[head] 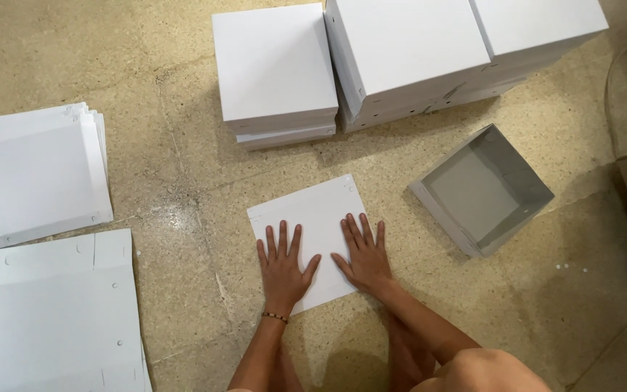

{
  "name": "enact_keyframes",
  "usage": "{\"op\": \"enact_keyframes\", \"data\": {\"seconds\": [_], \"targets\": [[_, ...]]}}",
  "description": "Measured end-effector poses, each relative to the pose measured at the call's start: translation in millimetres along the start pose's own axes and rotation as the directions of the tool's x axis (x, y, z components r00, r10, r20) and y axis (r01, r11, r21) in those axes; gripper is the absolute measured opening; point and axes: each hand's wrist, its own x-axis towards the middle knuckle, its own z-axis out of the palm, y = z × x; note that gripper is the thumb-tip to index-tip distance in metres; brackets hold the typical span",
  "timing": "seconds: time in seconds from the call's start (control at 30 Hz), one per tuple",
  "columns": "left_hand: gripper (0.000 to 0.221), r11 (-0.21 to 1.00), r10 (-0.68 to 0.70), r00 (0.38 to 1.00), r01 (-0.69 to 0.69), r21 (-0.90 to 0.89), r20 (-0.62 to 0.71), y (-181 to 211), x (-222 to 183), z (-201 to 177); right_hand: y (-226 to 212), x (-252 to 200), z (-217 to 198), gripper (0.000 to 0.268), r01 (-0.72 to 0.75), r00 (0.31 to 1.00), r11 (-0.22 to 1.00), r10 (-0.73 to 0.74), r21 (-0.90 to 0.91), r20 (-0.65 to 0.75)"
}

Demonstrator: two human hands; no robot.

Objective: Assembling cardboard boxes from flat pre-cut sheets by folding and tucking flaps.

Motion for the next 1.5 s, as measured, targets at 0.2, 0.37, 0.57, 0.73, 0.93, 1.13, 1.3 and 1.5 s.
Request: {"op": "enact_keyframes", "data": {"seconds": [0.2,0.37,0.57,0.73,0.93,1.13,1.3,1.5], "targets": [[0.060,0.997,0.067,0.992,-0.061,0.055,-0.110,-5,-11,15,0,0,-2,0.067,-0.011,1.000,1.000,0.010,0.004,0.013],[0.067,0.999,0.036,0.997,-0.033,0.040,-0.073,-5,-30,8,5,-1,1,0.068,-0.051,0.999,0.999,0.051,-0.017,0.019],[0.070,0.994,0.073,0.991,-0.064,0.084,-0.110,-2,-26,-8,18,10,4,0.073,-0.062,0.997,0.998,0.063,0.010,-0.053],[0.069,0.995,0.072,0.994,-0.066,0.073,-0.082,-2,-28,-8,47,18,9,0.071,-0.200,0.969,0.977,0.209,0.075,-0.134],[0.069,0.992,0.110,0.984,-0.099,0.080,-0.141,0,-28,-9,26,12,-5,0.068,-0.004,0.979,1.000,0.005,0.005,-0.204],[0.066,0.993,0.113,0.993,-0.114,-0.032,-0.025,16,-2,5,-6,9,26,0.068,0.219,0.944,0.974,-0.226,-0.054,-0.239],[0.061,0.994,0.112,0.994,-0.112,0.017,-0.012,-8,27,10,5,10,19,0.065,0.173,0.970,0.983,-0.180,-0.058,-0.161],[0.072,0.998,0.030,1.000,-0.030,0.063,-0.008,-20,35,-5,40,16,-7,0.068,-0.084,0.996,0.996,0.083,-0.023,-0.027]]}}
